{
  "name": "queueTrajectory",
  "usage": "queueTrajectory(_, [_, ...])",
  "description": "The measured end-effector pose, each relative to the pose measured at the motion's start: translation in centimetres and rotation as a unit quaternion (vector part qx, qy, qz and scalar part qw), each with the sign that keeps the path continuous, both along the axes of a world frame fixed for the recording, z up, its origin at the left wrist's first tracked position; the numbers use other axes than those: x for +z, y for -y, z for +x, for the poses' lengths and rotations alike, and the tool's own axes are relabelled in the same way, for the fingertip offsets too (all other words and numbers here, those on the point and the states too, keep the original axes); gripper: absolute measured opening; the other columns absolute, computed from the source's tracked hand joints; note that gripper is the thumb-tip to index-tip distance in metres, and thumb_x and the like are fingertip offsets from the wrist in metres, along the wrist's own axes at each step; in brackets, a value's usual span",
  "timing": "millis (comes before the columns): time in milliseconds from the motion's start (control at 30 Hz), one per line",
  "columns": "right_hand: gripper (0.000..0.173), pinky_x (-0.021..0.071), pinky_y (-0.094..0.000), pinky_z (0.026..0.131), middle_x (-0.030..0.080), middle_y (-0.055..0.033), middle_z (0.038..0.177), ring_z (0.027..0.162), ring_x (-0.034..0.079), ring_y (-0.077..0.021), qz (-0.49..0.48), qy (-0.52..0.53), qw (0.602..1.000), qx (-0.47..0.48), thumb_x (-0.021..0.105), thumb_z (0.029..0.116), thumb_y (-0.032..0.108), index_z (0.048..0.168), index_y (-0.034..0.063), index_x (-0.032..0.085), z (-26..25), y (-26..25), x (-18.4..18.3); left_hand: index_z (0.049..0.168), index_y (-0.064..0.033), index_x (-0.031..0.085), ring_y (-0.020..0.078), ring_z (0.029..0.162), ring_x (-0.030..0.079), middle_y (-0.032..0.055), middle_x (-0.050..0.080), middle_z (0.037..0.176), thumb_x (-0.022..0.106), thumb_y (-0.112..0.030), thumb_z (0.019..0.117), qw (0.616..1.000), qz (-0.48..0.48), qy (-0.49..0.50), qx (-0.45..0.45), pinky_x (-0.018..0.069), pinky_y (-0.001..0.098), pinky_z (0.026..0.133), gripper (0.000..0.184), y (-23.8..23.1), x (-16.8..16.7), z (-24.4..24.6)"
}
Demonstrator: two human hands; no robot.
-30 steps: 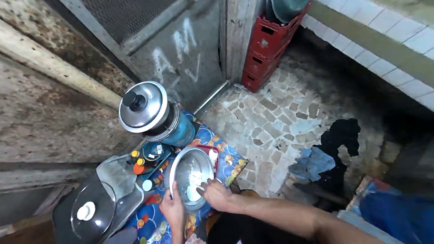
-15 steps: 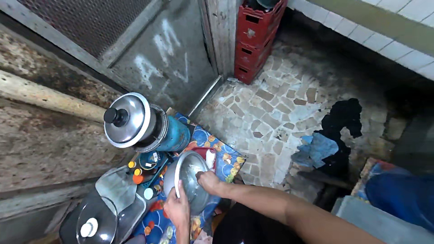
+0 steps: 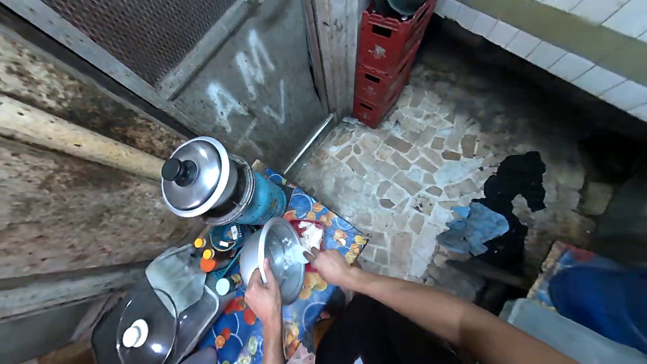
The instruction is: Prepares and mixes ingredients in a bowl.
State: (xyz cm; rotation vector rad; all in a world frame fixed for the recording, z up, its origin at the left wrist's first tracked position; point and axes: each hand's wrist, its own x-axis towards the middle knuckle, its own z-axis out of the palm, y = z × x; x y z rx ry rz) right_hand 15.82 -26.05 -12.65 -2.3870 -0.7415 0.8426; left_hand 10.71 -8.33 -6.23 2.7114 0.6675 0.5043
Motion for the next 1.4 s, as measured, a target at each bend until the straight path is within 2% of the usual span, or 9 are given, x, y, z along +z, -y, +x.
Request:
queueTrajectory(133, [0.066, 0.0562, -0.0635, 0.08, 0.061, -0.0233, 0.133, 0.096, 0.069, -0.0455, 0.073, -0.013, 0.996, 0.044, 0.064, 0.0942, 0.005, 0.156, 0.0088, 0.041, -2.8, -2.9, 2.1, 0.068, -0.0008, 0.059, 0.0195, 0.051, 0.052, 0.0061, 0.048, 0.054, 0.055, -0.042, 0.1034, 0.999, -0.036, 0.025, 0.031, 0.043, 0.0419, 0.053, 0.054, -0.6, 0.6, -1.0])
queueTrajectory(267, [0.051, 0.0573, -0.0595, 0.079, 0.064, -0.0201, 0.13, 0.094, 0.07, -0.0415, 0.137, -0.014, 0.988, 0.071, 0.053, 0.1008, 0.006, 0.151, 0.0087, 0.048, -4.5, -5.9, 2.9, 0.073, 0.001, 0.064, 0.0071, 0.053, 0.054, 0.0026, 0.054, 0.057, 0.057, -0.032, 0.1039, 0.99, -0.104, 0.084, 0.055, 0.0465, 0.0288, 0.056, 0.046, -1.3, 1.4, -2.6])
queueTrajectory(500, [0.045, 0.0543, -0.0633, 0.086, 0.062, -0.0257, 0.132, 0.105, 0.067, -0.0464, 0.049, -0.039, 0.995, 0.082, 0.053, 0.098, -0.002, 0.143, -0.0015, 0.053, -1.9, -6.7, 3.2, 0.073, 0.0022, 0.063, -0.0035, 0.054, 0.051, -0.002, 0.052, 0.059, 0.054, -0.029, 0.1051, 0.983, -0.113, 0.133, 0.063, 0.044, 0.0169, 0.055, 0.046, -2.9, 2.2, -4.7])
queueTrajectory(667, [0.042, 0.0546, -0.0617, 0.086, 0.063, -0.0247, 0.129, 0.107, 0.067, -0.0447, 0.024, -0.047, 0.997, 0.047, 0.052, 0.0984, 0.001, 0.14, -0.0011, 0.055, 0.7, -6.4, 3.3, 0.073, 0.0013, 0.063, -0.0045, 0.054, 0.051, -0.0031, 0.052, 0.058, 0.055, -0.028, 0.105, 0.981, -0.109, 0.141, 0.079, 0.0429, 0.016, 0.054, 0.044, -3.4, 2.5, -5.3])
queueTrajectory(833, [0.035, 0.0537, -0.0643, 0.088, 0.065, -0.0237, 0.125, 0.11, 0.066, -0.0446, 0.073, -0.097, 0.989, 0.086, 0.059, 0.0986, 0.013, 0.132, 0.0012, 0.062, -2.1, -7.0, 5.3, 0.074, 0.0023, 0.064, -0.0054, 0.053, 0.052, -0.0025, 0.054, 0.058, 0.056, -0.027, 0.1043, 0.982, -0.108, 0.144, 0.064, 0.0436, 0.0149, 0.054, 0.043, -2.7, 2.3, -5.2])
queueTrajectory(933, [0.038, 0.0547, -0.0624, 0.084, 0.064, -0.0231, 0.126, 0.103, 0.068, -0.0443, 0.069, -0.068, 0.991, 0.088, 0.052, 0.1007, 0.004, 0.138, 0.0024, 0.057, -2.9, -7.4, 4.4, 0.068, 0.0008, 0.06, -0.0016, 0.051, 0.048, -0.0022, 0.049, 0.055, 0.058, -0.028, 0.1026, 0.986, -0.091, 0.132, 0.055, 0.0408, 0.0189, 0.052, 0.046, -2.4, 2.5, -4.6])
queueTrajectory(1067, [0.061, 0.0547, -0.0642, 0.084, 0.06, -0.0256, 0.133, 0.104, 0.067, -0.0469, 0.02, -0.046, 0.998, 0.044, 0.067, 0.0906, 0.002, 0.148, 0.0012, 0.047, -1.3, -6.2, 1.4, 0.063, -0.0018, 0.056, 0.0015, 0.047, 0.045, -0.0026, 0.043, 0.052, 0.059, -0.033, 0.1023, 0.99, -0.065, 0.11, 0.058, 0.0379, 0.0222, 0.049, 0.05, -2.5, 2.6, -4.3])
queueTrajectory(1133, [0.069, 0.0557, -0.063, 0.082, 0.059, -0.0258, 0.134, 0.101, 0.068, -0.0465, 0.014, -0.024, 0.999, 0.025, 0.067, 0.0885, -0.001, 0.153, 0.0034, 0.042, -0.2, -5.3, 0.2, 0.065, -0.0015, 0.056, 0.0035, 0.048, 0.045, -0.0017, 0.044, 0.052, 0.059, -0.034, 0.1025, 0.991, -0.065, 0.095, 0.069, 0.0386, 0.0245, 0.05, 0.05, -2.5, 2.4, -4.2])
queueTrajectory(1400, [0.056, 0.0555, -0.0619, 0.08, 0.063, -0.0224, 0.127, 0.095, 0.068, -0.0444, 0.119, -0.004, 0.985, 0.125, 0.056, 0.0983, 0.002, 0.152, 0.0161, 0.049, -3.6, -3.9, 0.7, 0.067, 0.0005, 0.058, 0.01, 0.05, 0.047, 0.0018, 0.045, 0.053, 0.058, -0.036, 0.1028, 0.993, -0.056, 0.063, 0.081, 0.0406, 0.0322, 0.053, 0.051, -2.2, 2.1, -3.6])
